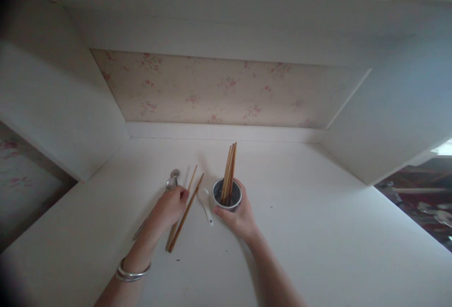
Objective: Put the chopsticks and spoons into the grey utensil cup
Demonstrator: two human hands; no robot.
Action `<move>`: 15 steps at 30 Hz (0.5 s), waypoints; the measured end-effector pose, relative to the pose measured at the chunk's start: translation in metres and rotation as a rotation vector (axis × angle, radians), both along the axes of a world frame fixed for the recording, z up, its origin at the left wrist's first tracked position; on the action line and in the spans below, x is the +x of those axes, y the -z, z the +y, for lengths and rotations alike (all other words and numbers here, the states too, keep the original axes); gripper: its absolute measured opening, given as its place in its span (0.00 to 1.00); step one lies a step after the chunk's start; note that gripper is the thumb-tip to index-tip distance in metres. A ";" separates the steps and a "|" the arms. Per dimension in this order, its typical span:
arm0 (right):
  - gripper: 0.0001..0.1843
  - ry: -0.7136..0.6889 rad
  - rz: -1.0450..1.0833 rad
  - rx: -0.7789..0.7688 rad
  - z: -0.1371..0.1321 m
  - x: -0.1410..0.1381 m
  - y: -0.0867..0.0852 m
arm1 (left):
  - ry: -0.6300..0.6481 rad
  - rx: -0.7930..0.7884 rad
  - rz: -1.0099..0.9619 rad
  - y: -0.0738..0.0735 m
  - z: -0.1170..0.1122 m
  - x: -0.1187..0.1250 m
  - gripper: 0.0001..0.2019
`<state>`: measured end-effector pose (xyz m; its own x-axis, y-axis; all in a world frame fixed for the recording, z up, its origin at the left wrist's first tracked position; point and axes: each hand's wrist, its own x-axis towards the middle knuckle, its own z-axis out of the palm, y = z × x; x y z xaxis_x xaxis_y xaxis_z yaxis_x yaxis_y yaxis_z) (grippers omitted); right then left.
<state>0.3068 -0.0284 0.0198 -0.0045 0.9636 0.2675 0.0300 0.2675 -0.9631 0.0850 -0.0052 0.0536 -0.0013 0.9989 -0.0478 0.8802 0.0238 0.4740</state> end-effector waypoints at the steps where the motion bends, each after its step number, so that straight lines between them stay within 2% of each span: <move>1: 0.47 -0.002 0.000 0.003 0.000 0.000 0.001 | 0.007 0.026 -0.118 -0.001 0.002 -0.002 0.15; 5: 0.47 -0.009 0.013 0.015 0.004 -0.002 0.004 | -0.022 0.067 -0.681 -0.007 0.002 -0.003 0.17; 8: 0.47 -0.015 0.033 0.022 0.005 -0.004 0.008 | -0.085 0.035 -1.007 -0.015 -0.002 0.003 0.19; 11: 0.47 -0.025 0.056 0.027 0.006 -0.005 0.010 | -0.084 0.109 -1.210 -0.029 -0.001 0.010 0.18; 15: 0.47 -0.015 0.052 0.017 0.006 -0.004 0.010 | -0.005 0.234 -1.278 -0.059 0.011 0.021 0.17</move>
<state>0.3024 -0.0225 0.0098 -0.0049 0.9588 0.2840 -0.0242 0.2838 -0.9586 0.1065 0.0056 0.1127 -0.0882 0.9837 0.1565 -0.1948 -0.1711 0.9658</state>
